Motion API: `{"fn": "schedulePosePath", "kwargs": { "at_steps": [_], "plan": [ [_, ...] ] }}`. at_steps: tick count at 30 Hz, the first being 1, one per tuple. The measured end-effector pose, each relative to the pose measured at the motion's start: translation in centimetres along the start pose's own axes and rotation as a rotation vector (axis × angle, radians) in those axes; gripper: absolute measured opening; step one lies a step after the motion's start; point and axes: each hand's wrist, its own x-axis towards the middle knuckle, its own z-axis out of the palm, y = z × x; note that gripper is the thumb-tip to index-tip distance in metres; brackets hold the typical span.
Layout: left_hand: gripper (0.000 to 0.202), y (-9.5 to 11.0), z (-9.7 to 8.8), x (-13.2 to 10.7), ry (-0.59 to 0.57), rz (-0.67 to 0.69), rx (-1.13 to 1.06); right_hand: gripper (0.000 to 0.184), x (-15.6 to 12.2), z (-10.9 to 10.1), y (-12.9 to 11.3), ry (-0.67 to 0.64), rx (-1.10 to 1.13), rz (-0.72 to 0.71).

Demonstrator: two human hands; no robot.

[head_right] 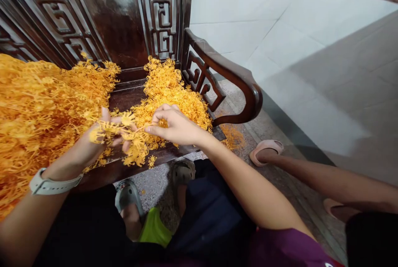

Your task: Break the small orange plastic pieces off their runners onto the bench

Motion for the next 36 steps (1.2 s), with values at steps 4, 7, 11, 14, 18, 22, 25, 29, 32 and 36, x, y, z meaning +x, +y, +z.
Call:
{"fn": "schedulePosePath", "kwargs": {
  "at_steps": [4,7,11,14,18,22,25,29,32,36],
  "plan": [
    [0.048,1.1,-0.5,-0.2,0.048,-0.024,0.105,0.030,-0.5,0.0,-0.7,0.023,-0.035,0.007],
    [0.033,2.3,0.1,-0.2,0.117,0.060,0.286,0.036,-0.5,0.3,-1.4,0.010,0.000,-0.010],
    [0.030,2.8,1.2,-0.6,0.200,0.170,0.540,0.043,-0.6,1.2,-2.3,0.010,-0.059,-0.026],
    [0.029,2.1,1.1,-0.9,0.233,0.281,0.846,0.032,-0.9,2.1,-3.2,0.155,-0.454,-0.034],
    [0.019,1.2,0.5,-1.2,0.323,0.489,1.073,0.023,-1.4,3.2,-4.2,0.303,-0.877,-0.119],
    [0.015,1.8,0.8,-1.8,0.405,0.502,0.956,0.027,-1.4,2.9,-4.7,0.360,-0.846,-0.171],
    [0.021,2.6,1.4,-2.0,0.371,0.335,0.587,0.047,-0.8,2.0,-4.5,0.326,-0.572,-0.114],
    [0.019,2.7,1.5,-1.4,0.308,0.213,-0.155,0.055,0.5,0.9,-3.5,0.232,-0.048,-0.018],
    [0.015,2.4,1.3,-0.8,0.400,0.112,-0.356,0.055,1.2,0.9,-2.8,0.181,0.215,0.064],
    [0.013,1.9,0.4,-0.5,0.363,0.040,-0.349,0.058,1.3,1.7,-2.9,0.043,0.469,0.205]
  ]
}}
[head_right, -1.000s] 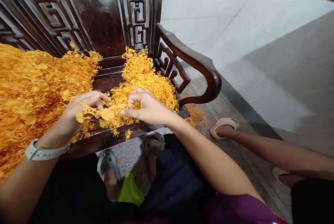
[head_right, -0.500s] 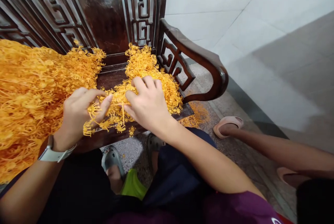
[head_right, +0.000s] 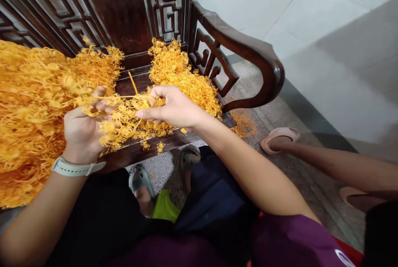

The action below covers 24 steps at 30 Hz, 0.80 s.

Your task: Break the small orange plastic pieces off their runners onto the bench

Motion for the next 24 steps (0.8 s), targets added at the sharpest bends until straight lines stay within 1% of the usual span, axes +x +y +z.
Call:
{"fn": "schedulePosePath", "kwargs": {
  "at_steps": [2,4,5,7,9,10,11,13,15,16,17,20,22,23,24],
  "plan": [
    [0.010,0.0,-0.5,0.1,-0.086,-0.003,0.037,0.058,-0.2,0.4,0.0,-0.039,0.037,0.001],
    [0.010,0.2,-0.6,0.1,-0.122,-0.022,0.032,0.058,-0.4,0.6,-0.2,-0.032,0.048,-0.012],
    [0.012,0.3,-0.5,0.1,-0.126,-0.057,0.015,0.059,-0.4,0.5,-0.2,-0.020,0.055,-0.009],
    [0.020,0.7,-0.1,-0.1,-0.142,-0.180,-0.027,0.058,-0.2,0.0,-0.3,0.005,0.022,0.004],
    [0.022,1.2,0.3,-0.3,-0.164,-0.298,-0.014,0.058,0.0,-0.7,-0.2,0.025,-0.147,-0.014],
    [0.022,1.4,0.4,-0.4,-0.168,-0.323,0.030,0.059,0.1,-1.0,-0.1,0.043,-0.277,-0.042],
    [0.023,1.5,0.4,-0.4,-0.163,-0.317,0.093,0.059,0.1,-1.3,0.1,0.068,-0.417,-0.082],
    [0.028,1.8,0.3,-0.4,-0.125,-0.247,0.238,0.052,0.0,-1.4,0.6,0.131,-0.665,-0.168],
    [0.029,1.9,0.0,-0.2,-0.074,-0.203,0.345,0.035,-0.4,-1.2,1.0,0.185,-0.819,-0.236],
    [0.029,2.0,-0.2,-0.1,-0.051,-0.201,0.360,0.029,-0.7,-1.0,1.2,0.202,-0.865,-0.259],
    [0.030,2.1,-0.5,0.0,-0.029,-0.213,0.348,0.031,-0.9,-0.8,1.4,0.213,-0.894,-0.278],
    [0.028,2.4,-1.3,0.6,0.009,-0.297,0.187,0.056,-1.3,-0.7,1.7,0.198,-0.865,-0.320],
    [0.027,2.5,-2.0,1.1,0.041,-0.287,0.056,0.070,-1.2,-1.1,1.9,0.163,-0.762,-0.336],
    [0.027,2.6,-2.4,1.3,0.049,-0.278,0.013,0.073,-1.1,-1.4,1.9,0.148,-0.705,-0.334],
    [0.028,2.6,-2.7,1.5,0.060,-0.254,-0.015,0.073,-1.0,-1.7,1.9,0.140,-0.658,-0.325]
  ]
}}
